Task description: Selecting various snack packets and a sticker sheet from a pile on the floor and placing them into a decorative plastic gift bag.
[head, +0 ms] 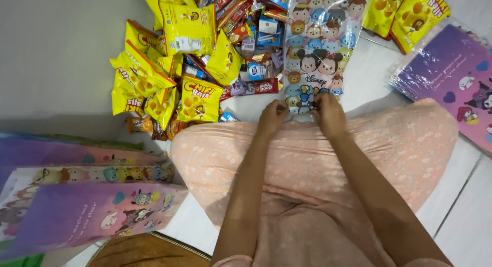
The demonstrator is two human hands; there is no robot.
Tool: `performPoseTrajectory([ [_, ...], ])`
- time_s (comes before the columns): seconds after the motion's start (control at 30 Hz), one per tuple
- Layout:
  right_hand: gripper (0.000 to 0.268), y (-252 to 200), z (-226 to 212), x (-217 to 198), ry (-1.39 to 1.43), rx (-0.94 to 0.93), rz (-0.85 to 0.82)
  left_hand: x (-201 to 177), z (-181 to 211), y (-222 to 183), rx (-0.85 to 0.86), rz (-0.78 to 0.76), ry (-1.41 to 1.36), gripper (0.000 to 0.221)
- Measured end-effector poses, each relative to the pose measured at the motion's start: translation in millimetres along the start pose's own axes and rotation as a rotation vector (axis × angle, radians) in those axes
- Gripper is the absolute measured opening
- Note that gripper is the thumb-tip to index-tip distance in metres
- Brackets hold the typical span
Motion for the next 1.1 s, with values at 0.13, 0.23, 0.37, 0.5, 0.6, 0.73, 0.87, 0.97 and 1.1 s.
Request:
performPoseTrajectory([
  [0.13,0.082,19.3,-40.3,-14.5,-0.490,-0.257,0.089,-16.8,41.3,-30.0,0.147,-0.021,-0.232,0.054],
  [0.23,0.091,40.3,-36.5,-7.4,-0.548,-0.286,-0.016,-17.4,47.5,-30.6,0.224,-0.041,-0.251,0.072],
  [0.37,0.088,59.8,-25.8,7.2,-0.572,-0.308,-0.082,-13.1,24.6,-12.3,0.215,0.048,-0.104,0.075],
  [0.5,0.092,51.6,-25.2,-5.1,-0.480,-0.095,-0.129,-12.8,19.3,-5.8,0.190,0.053,-0.108,0.084],
  [0.6,0.100,40.4,-30.4,-25.5,-0.572,-0.049,-0.006,-8.6,19.9,-1.9,0.198,0.031,-0.149,0.093],
  [0.73,0.110,-0.5,-12.6,-53.7,-0.211,0.351,-0.005,21.9,-17.9,32.9,0.100,-0.010,-0.218,0.079],
  [0.87,0.108,-11.7,80.4,-12.8,0.084,0.540,0.006,51.8,-58.5,78.6,0.034,0.041,-0.030,0.061],
  [0.97,0.079,-24.5,117.8,3.1,0.269,0.674,0.109,63.7,-86.3,100.2,-0.039,0.123,-0.034,0.050],
  [1.1,0.041,-15.2,195.5,19.6,0.228,0.743,0.184,41.0,-51.2,52.9,-0.156,0.195,0.024,0.027],
])
Point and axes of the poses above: each hand's wrist, its own y-axis towards the middle knuckle, its own x-axis out of the palm, z = x × y, the point moved 8 cm from there along y, towards the middle knuckle, and after that the axes turned 7 degrees about -x, right-handed, at the moved point
